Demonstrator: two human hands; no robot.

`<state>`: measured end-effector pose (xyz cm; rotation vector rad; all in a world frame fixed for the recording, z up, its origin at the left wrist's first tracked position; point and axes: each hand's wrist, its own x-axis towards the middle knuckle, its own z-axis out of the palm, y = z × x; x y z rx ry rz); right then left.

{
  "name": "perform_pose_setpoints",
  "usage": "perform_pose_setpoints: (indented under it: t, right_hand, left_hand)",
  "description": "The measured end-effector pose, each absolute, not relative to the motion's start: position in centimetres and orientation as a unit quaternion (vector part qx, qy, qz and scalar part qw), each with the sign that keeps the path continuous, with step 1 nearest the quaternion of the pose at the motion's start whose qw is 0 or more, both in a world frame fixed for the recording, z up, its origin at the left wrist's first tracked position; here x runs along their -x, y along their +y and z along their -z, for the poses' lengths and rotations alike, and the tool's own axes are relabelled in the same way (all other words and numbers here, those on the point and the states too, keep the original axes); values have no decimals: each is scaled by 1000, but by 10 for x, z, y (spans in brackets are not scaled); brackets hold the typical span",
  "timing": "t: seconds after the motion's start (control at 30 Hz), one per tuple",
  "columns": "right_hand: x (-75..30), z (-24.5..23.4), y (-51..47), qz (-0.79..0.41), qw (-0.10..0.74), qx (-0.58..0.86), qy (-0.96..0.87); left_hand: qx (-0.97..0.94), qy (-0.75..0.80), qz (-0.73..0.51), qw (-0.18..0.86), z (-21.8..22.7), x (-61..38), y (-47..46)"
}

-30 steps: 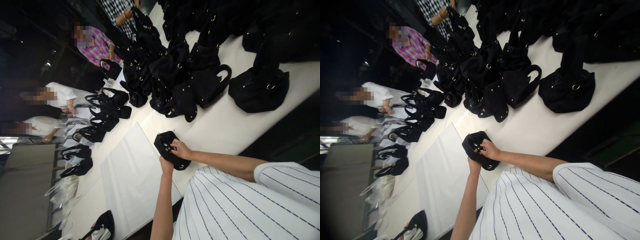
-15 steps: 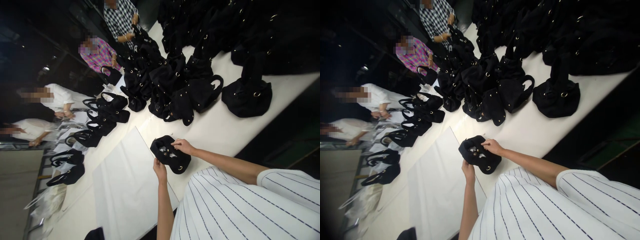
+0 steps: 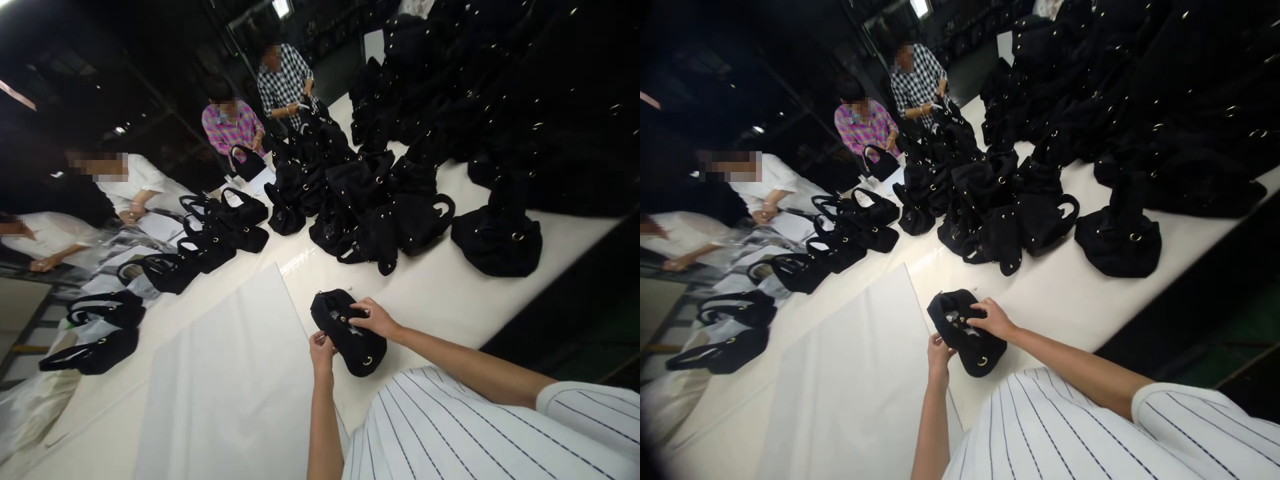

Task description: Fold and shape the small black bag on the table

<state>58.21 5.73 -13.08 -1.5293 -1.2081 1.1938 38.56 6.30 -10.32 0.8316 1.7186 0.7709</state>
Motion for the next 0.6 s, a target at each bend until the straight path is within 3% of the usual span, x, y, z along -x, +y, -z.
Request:
perform_pose_setpoints:
  t: [0.2, 0.4, 0.6]
  right_hand:
    - [-557, 109, 63, -375, 382, 642, -549]
    - [-541, 113, 67, -342, 441, 617, -554]
    - [-554, 133, 68, -360, 350, 647, -574]
  left_hand:
    - [-556, 733, -225, 321, 72, -412, 69]
    - [-620, 671, -257, 316, 85, -422, 62]
    - [-618, 693, -217, 303, 105, -418, 71]
